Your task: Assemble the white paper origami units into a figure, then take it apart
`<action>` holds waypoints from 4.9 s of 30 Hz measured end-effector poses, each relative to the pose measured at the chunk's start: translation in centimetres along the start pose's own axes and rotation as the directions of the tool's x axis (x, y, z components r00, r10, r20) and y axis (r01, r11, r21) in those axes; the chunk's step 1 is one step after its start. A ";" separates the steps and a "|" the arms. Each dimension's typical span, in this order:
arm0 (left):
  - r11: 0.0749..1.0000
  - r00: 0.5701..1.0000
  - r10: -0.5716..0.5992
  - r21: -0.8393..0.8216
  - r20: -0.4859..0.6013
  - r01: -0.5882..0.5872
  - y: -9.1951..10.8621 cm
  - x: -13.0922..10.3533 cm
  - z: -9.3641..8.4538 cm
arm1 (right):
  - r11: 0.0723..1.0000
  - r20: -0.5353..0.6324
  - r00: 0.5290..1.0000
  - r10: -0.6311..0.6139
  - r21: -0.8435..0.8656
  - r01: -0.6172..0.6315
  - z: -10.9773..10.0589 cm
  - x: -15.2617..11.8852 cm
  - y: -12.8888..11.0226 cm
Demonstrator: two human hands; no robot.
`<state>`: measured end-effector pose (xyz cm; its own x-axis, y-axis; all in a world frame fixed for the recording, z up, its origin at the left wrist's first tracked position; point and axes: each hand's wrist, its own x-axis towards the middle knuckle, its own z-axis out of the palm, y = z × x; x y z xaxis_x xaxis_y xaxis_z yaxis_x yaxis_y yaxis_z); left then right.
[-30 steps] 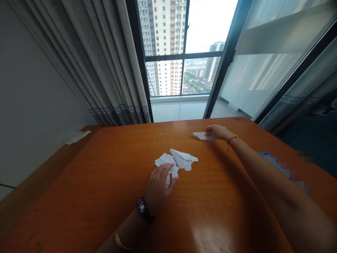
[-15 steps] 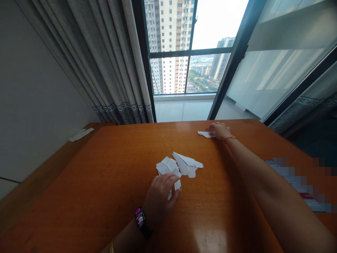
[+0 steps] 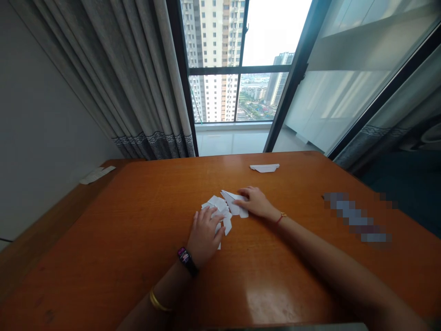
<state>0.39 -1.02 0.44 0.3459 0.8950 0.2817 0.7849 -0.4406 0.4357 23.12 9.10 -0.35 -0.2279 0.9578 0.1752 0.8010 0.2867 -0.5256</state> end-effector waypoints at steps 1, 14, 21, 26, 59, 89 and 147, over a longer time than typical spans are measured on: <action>1.000 1.000 -0.003 0.009 -0.009 0.003 -0.2 -0.1 0.2 | 1.000 -0.001 1.000 0.013 -0.009 -0.013 0.7 -0.7 -0.8; 0.480 0.943 -0.283 -0.826 0.174 0.296 0.7 0.8 -0.4 | 0.686 -0.039 0.958 0.284 0.706 -0.175 -2.0 -3.5 -2.3; 0.220 0.902 -0.220 -0.881 0.373 0.418 1.1 0.9 0.5 | 0.315 0.227 0.958 0.173 0.909 -0.273 -1.5 -5.6 -6.1; 0.222 0.869 -0.358 -0.872 0.342 0.436 0.2 1.1 0.8 | 0.255 0.104 0.944 0.312 0.948 -0.189 -1.7 -5.5 -5.8; -0.151 0.677 0.146 -0.660 0.721 0.736 0.7 0.4 -1.5 | 0.795 -0.143 0.781 -0.607 -0.104 0.598 -1.9 -6.6 -5.6; 0.033 0.776 -0.071 -0.776 0.627 0.630 0.3 0.6 -0.4 | 0.837 -0.071 0.844 -0.532 0.111 0.536 -3.3 -6.7 -5.9; 0.806 0.870 -0.430 -0.538 -0.242 0.248 -2.4 1.2 -0.3 | 0.961 0.076 0.970 0.230 0.138 -0.238 1.9 0.2 -5.9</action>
<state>-1.25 1.12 -0.02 -0.1606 0.9508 0.2648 0.4419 -0.1706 0.8807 17.27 7.60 1.20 -0.0791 0.9968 -0.0136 0.7482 0.0503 -0.6616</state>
